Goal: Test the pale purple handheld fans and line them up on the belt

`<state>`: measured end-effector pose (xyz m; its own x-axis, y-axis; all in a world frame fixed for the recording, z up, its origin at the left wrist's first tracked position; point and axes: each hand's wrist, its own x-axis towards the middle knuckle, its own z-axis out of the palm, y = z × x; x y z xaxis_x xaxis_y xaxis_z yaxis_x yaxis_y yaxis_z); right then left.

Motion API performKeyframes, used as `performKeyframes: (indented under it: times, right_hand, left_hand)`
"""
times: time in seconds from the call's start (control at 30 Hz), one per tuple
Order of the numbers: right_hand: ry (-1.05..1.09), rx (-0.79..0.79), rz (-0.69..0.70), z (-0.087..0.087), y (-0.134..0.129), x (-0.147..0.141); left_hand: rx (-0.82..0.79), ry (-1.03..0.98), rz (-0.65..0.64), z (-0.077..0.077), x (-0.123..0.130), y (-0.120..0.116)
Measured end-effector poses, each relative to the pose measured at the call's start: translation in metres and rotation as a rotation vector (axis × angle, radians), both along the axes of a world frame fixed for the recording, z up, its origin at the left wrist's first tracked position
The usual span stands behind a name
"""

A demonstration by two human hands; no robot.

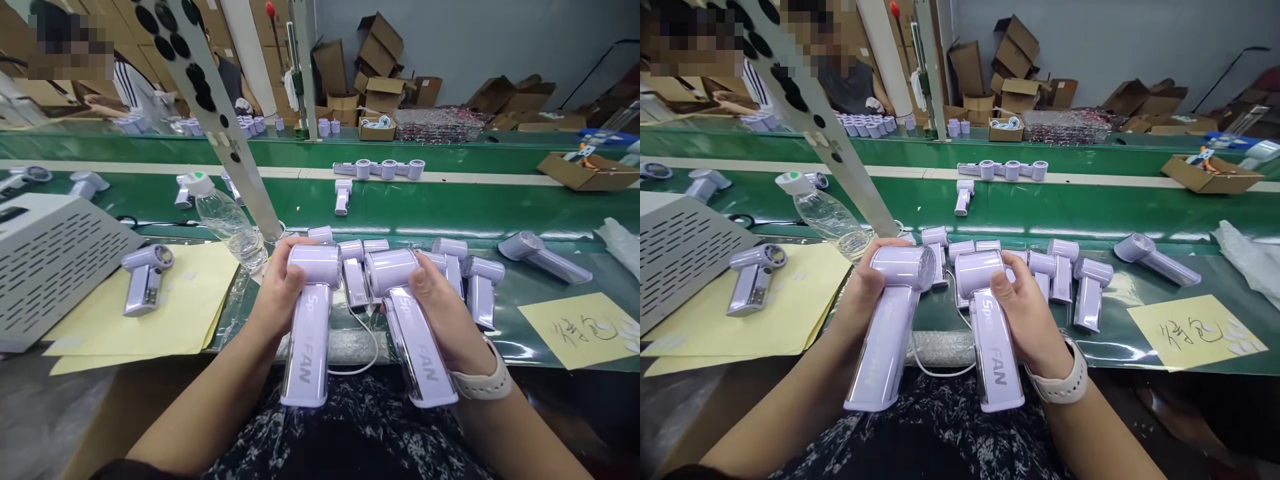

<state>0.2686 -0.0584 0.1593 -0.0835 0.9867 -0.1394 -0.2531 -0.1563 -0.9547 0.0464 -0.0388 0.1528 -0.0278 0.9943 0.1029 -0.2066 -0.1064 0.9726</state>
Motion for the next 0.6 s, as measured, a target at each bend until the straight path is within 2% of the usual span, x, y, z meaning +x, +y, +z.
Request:
performKeyframes:
  times: [0.13, 0.33, 0.6]
  right_hand:
    - [0.025, -0.048, -0.053, -0.012, 0.005, -0.003]
    - [0.132, -0.207, 0.021, -0.034, 0.008, -0.016]
    - [0.374, -0.381, 0.144, -0.031, 0.004, -0.022]
  left_hand:
    - [-0.079, -0.037, 0.015, -0.005, 0.007, 0.0]
    - [-0.113, -0.099, 0.002, -0.02, 0.017, 0.004]
    - [-0.219, -0.123, 0.051, -0.025, 0.021, 0.004]
